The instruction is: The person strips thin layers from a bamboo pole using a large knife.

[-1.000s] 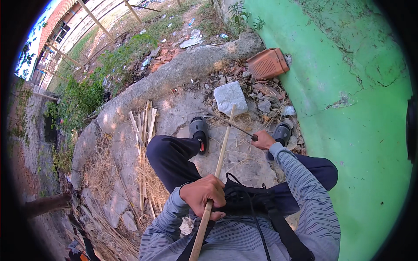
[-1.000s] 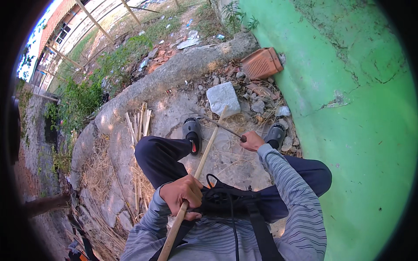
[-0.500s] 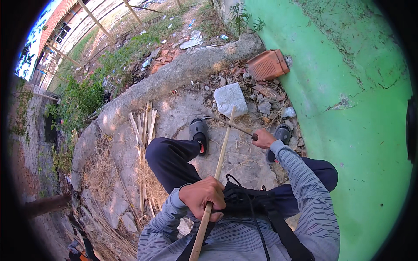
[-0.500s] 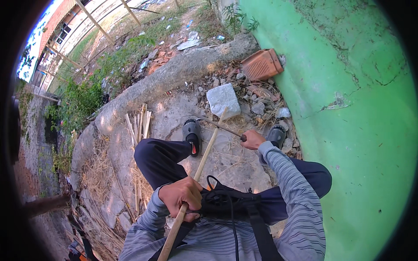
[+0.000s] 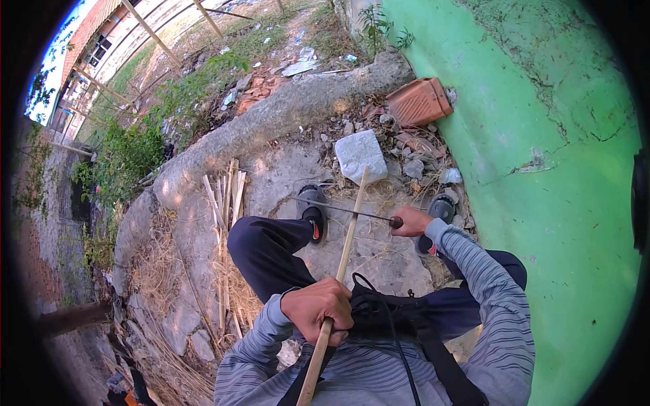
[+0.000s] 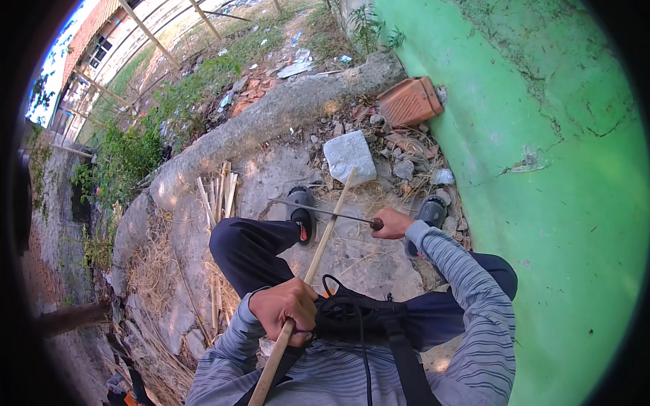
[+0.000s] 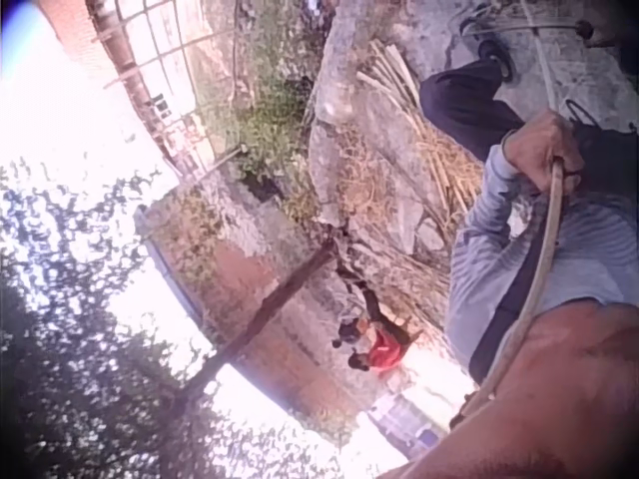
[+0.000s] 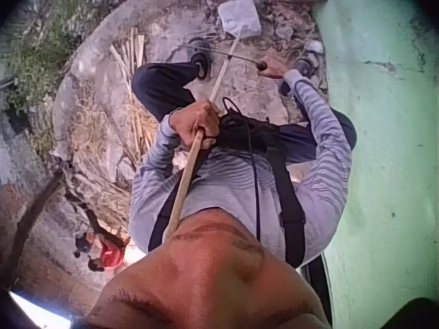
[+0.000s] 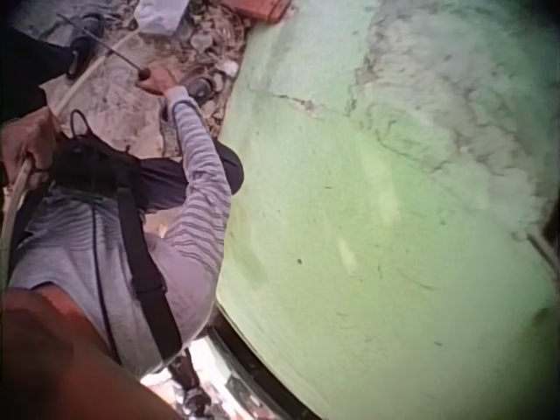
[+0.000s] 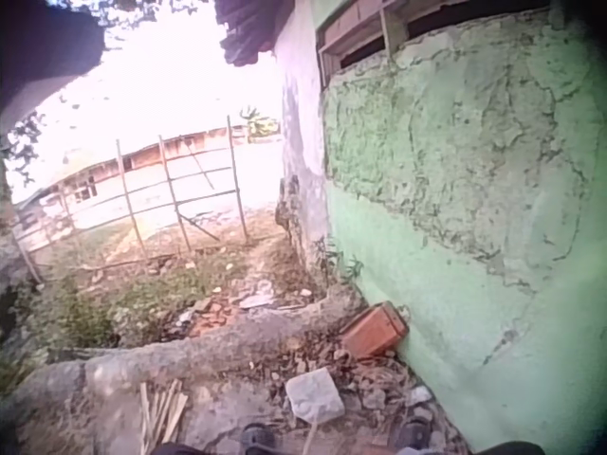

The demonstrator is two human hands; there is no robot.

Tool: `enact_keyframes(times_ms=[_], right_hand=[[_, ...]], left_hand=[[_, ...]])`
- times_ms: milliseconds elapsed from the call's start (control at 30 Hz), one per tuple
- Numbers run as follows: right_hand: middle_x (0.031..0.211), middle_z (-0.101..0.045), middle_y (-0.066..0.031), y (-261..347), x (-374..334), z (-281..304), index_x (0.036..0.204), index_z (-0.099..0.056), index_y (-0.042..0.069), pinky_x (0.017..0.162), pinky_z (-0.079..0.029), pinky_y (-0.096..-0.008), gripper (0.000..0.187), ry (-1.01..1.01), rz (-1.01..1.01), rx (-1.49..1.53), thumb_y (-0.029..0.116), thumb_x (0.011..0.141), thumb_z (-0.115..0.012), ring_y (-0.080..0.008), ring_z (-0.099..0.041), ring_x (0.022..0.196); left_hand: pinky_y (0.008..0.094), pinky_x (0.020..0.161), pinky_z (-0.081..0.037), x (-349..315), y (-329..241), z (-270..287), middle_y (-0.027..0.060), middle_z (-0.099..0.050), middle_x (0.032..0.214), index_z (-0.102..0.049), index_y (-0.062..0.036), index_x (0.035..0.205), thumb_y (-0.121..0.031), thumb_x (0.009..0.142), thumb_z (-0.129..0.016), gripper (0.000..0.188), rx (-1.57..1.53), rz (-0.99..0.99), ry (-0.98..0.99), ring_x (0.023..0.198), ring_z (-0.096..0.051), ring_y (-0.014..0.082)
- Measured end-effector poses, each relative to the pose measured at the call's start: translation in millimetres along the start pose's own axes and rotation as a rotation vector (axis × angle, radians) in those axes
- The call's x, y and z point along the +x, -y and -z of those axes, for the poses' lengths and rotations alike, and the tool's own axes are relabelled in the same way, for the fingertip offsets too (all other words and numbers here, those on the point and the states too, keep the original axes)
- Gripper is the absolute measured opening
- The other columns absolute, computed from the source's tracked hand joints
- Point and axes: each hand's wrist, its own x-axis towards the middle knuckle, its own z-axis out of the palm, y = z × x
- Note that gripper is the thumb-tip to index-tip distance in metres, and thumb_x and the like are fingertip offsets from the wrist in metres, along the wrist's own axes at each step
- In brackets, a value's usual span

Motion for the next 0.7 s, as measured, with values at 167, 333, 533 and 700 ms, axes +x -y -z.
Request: enact_keyframes(times_ms=[167, 333, 533, 700], right_hand=[[0.065, -0.061, -0.0194, -24, -4, -19, 0.078, -0.064, -0.003, 0.063, -0.047, -0.044, 0.034, -0.133, -0.081, 0.051, 0.029, 0.077, -0.074, -0.0289, -0.055, 0.059], [0.069, -0.065, -0.0205, -32, 10, -20, 0.077, -0.066, -0.003, 0.064, -0.049, -0.0455, 0.032, -0.109, -0.157, 0.062, 0.028, 0.075, -0.074, -0.033, -0.065, 0.064], [0.071, -0.066, -0.0219, -23, -13, -32, 0.079, -0.066, -0.003, 0.065, -0.05, -0.0466, 0.034, -0.038, 0.048, 0.139, 0.029, 0.075, -0.078, -0.0351, -0.064, 0.065], [0.069, -0.064, -0.0236, -31, 11, -30, 0.074, -0.064, -0.003, 0.063, -0.049, -0.0479, 0.035, -0.175, -0.189, 0.067, 0.028, 0.074, -0.077, -0.0348, -0.065, 0.063]], left_hand=[[0.0405, 0.05, -0.032, 3, 3, 0, 0.0033, -0.041, 0.051, -0.038, -0.0102, 0.055, -0.012, 0.074, -0.069, 0.037, -0.018, 0.0, 0.031, 0.046, -0.047, 0.0269], [0.0402, 0.05, -0.032, 1, 0, 0, 0.003, -0.041, 0.051, -0.038, -0.0103, 0.055, -0.012, 0.074, -0.069, 0.036, -0.011, -0.003, 0.014, 0.046, -0.047, 0.0266], [0.0397, 0.051, -0.031, -1, 2, -3, 0.0027, -0.042, 0.051, -0.039, -0.0106, 0.054, -0.012, 0.074, -0.069, 0.036, -0.033, 0.006, 0.014, 0.046, -0.047, 0.0259], [0.0394, 0.051, -0.031, -4, 2, -6, 0.0024, -0.041, 0.051, -0.038, -0.0108, 0.054, -0.01, 0.074, -0.068, 0.037, -0.025, 0.004, -0.035, 0.045, -0.046, 0.025]])
